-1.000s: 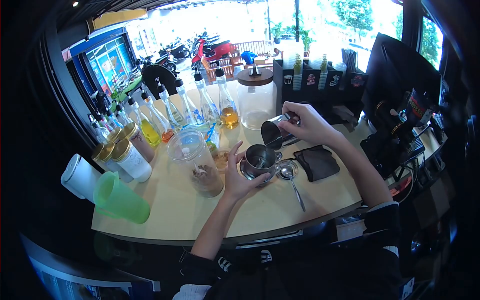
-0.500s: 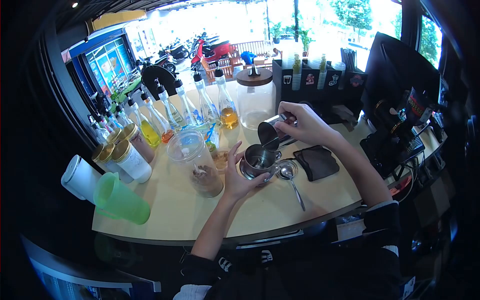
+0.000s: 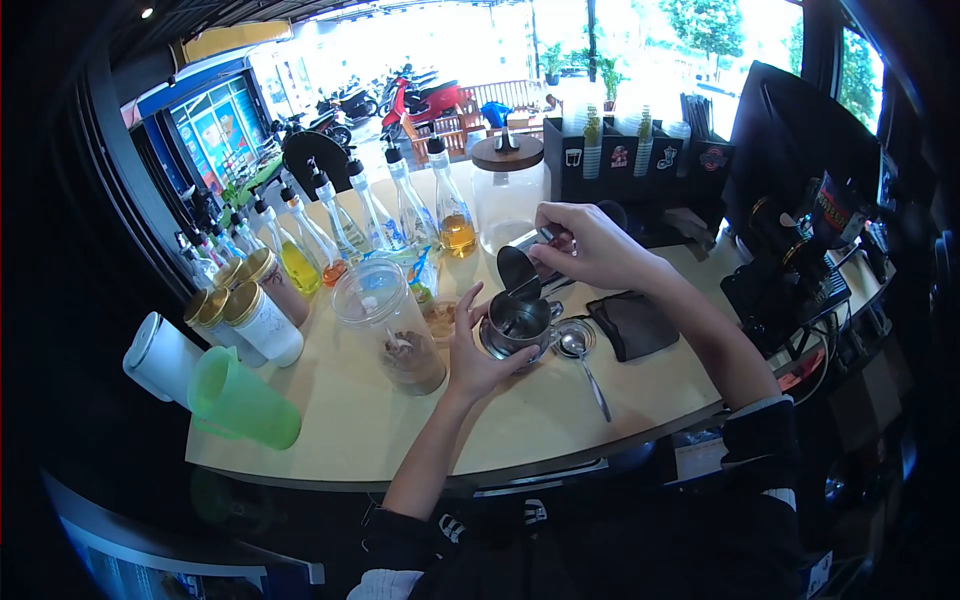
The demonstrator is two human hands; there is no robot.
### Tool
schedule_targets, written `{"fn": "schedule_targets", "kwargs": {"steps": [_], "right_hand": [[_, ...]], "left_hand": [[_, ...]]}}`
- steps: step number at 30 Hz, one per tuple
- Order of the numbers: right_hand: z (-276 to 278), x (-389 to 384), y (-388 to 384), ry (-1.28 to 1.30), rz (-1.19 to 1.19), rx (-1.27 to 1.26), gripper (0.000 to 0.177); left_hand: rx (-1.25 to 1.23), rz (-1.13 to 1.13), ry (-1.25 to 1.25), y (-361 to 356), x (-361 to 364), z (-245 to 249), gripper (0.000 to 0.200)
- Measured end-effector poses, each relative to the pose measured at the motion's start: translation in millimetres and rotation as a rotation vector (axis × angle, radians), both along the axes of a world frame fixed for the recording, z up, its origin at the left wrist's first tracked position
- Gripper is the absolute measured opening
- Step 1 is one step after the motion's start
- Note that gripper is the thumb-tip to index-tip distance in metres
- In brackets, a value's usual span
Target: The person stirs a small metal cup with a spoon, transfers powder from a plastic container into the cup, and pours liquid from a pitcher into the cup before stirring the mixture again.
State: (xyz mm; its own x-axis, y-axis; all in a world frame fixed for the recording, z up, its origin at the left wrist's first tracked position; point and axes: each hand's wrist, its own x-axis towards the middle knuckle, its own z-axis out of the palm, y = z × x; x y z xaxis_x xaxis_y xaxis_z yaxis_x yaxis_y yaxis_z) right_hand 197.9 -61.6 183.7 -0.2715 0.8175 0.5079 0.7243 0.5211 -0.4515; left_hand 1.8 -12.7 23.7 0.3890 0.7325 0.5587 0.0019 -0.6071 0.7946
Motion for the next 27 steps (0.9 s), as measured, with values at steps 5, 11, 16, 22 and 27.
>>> {"fn": "schedule_targets", "kwargs": {"steps": [5,11,16,22,27], "right_hand": [[4,-7,-5,-0.023,0.018,-0.023,0.027],[4,-7,-11,-0.024,0.037,-0.016,0.027],[4,0,-14,-0.007,0.021,-0.022,0.027],[1,10,-15,-0.003,-0.015,-0.017,0.026],[0,16,-18,0.033,-0.015,-0.026,0.026]], "left_hand": [[0.017,-0.005,0.003,1,0,-3,0.109],[0.047,-0.002,-0.005,2,1,-5,0.110],[0.084,0.003,-0.045,3,4,-8,0.111],[0.109,0.007,-0.047,3,3,-7,0.110],[0.123,0.015,-0.058,2,2,-6,0.110]]}}
